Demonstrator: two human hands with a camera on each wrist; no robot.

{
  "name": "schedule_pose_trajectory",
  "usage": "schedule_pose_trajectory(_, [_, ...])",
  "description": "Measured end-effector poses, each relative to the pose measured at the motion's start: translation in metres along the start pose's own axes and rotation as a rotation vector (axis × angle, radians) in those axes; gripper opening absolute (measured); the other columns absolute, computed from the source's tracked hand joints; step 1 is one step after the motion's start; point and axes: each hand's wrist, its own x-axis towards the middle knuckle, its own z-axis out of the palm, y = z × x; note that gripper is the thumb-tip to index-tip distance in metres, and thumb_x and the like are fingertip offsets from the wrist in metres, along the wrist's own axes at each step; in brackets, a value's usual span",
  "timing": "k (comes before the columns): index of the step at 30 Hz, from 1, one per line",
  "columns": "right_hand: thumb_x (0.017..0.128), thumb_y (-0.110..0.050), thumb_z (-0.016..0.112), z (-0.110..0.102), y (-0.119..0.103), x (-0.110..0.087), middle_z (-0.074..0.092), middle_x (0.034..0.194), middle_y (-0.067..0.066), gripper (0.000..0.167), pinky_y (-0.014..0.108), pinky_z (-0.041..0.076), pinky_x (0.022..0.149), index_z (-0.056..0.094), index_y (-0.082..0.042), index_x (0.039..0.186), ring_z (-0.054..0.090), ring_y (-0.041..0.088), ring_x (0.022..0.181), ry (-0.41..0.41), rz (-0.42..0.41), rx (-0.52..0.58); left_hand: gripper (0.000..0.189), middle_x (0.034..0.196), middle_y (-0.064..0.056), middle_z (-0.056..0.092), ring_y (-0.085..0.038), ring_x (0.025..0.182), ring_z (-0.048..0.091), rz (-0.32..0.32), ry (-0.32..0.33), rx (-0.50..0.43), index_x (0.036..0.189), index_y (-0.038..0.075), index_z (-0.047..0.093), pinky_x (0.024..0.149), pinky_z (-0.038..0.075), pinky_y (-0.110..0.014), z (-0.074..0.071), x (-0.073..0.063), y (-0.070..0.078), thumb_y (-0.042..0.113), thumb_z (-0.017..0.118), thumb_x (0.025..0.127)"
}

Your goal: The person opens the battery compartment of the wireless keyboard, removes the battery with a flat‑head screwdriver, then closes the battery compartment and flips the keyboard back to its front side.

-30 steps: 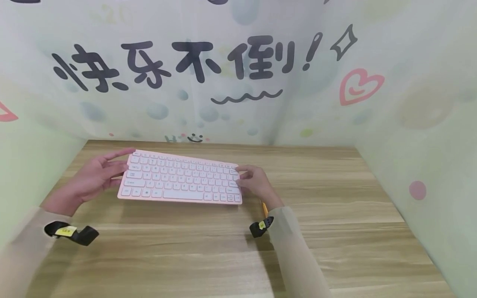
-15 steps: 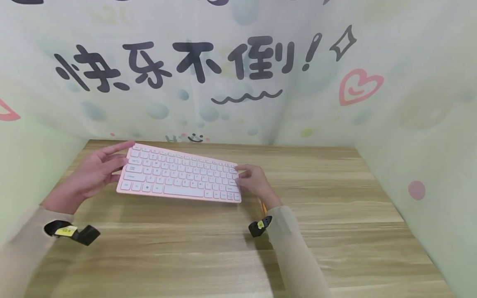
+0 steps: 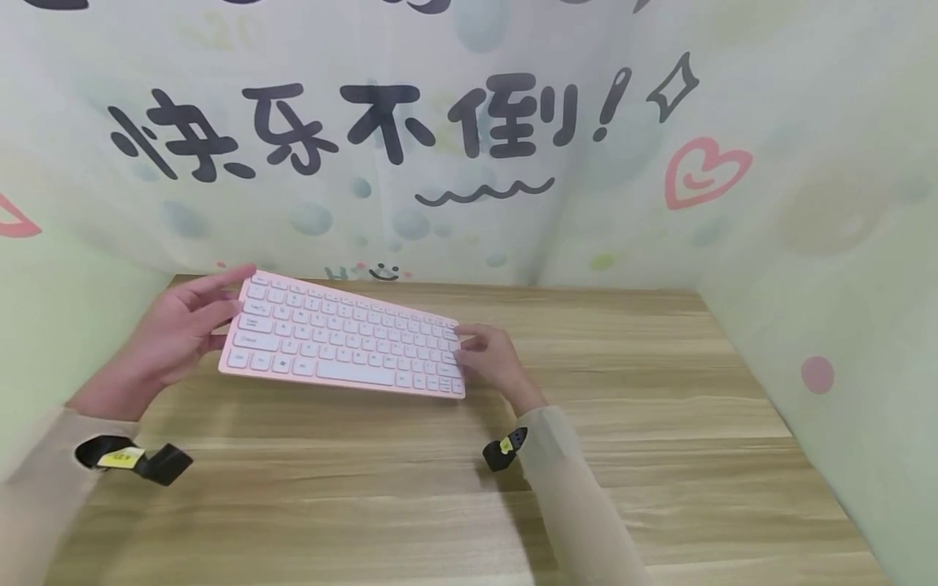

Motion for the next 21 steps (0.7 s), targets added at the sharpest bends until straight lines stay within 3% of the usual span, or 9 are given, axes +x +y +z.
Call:
schedule_pose_trajectory(8, [0.085, 0.002, 0.061, 0.007, 0.000, 0.000, 0.058, 0.100, 0.016, 0.039, 0.044, 0.050, 0.079, 0.056, -0.005, 0.123, 0.058, 0.023, 0.084, -0.011, -0.011, 0.051, 0.046, 0.099, -0.004, 0.056, -0.010, 0.079, 0.063, 0.029, 0.017, -0.013, 0.139, 0.005, 0.038, 0.060, 0.053, -0.028, 0.001, -0.005, 0.015, 0.004, 0.048, 0.093])
schedule_pose_trajectory(17, [0.085, 0.001, 0.061, 0.011, -0.004, -0.006, 0.058, 0.105, 0.016, 0.038, 0.039, 0.052, 0.076, 0.056, -0.004, 0.123, 0.059, 0.023, 0.088, -0.018, -0.027, 0.078, 0.045, 0.096, -0.003, 0.057, -0.010, 0.077, 0.063, 0.035, 0.055, 0.113, 0.138, 0.010, 0.040, 0.060, 0.053, -0.028, 0.005, -0.005, 0.032, 0.007, 0.047, 0.093])
schedule_pose_trajectory(21, [0.083, -0.001, 0.065, 0.013, -0.006, -0.009, 0.058, 0.110, 0.014, 0.038, 0.034, 0.053, 0.074, 0.058, -0.004, 0.120, 0.058, 0.024, 0.094, -0.025, -0.064, 0.035, 0.045, 0.097, -0.003, 0.056, -0.010, 0.078, 0.063, 0.031, 0.085, 0.197, 0.138, 0.013, 0.041, 0.061, 0.053, -0.027, 0.007, -0.006, 0.040, 0.011, 0.046, 0.094])
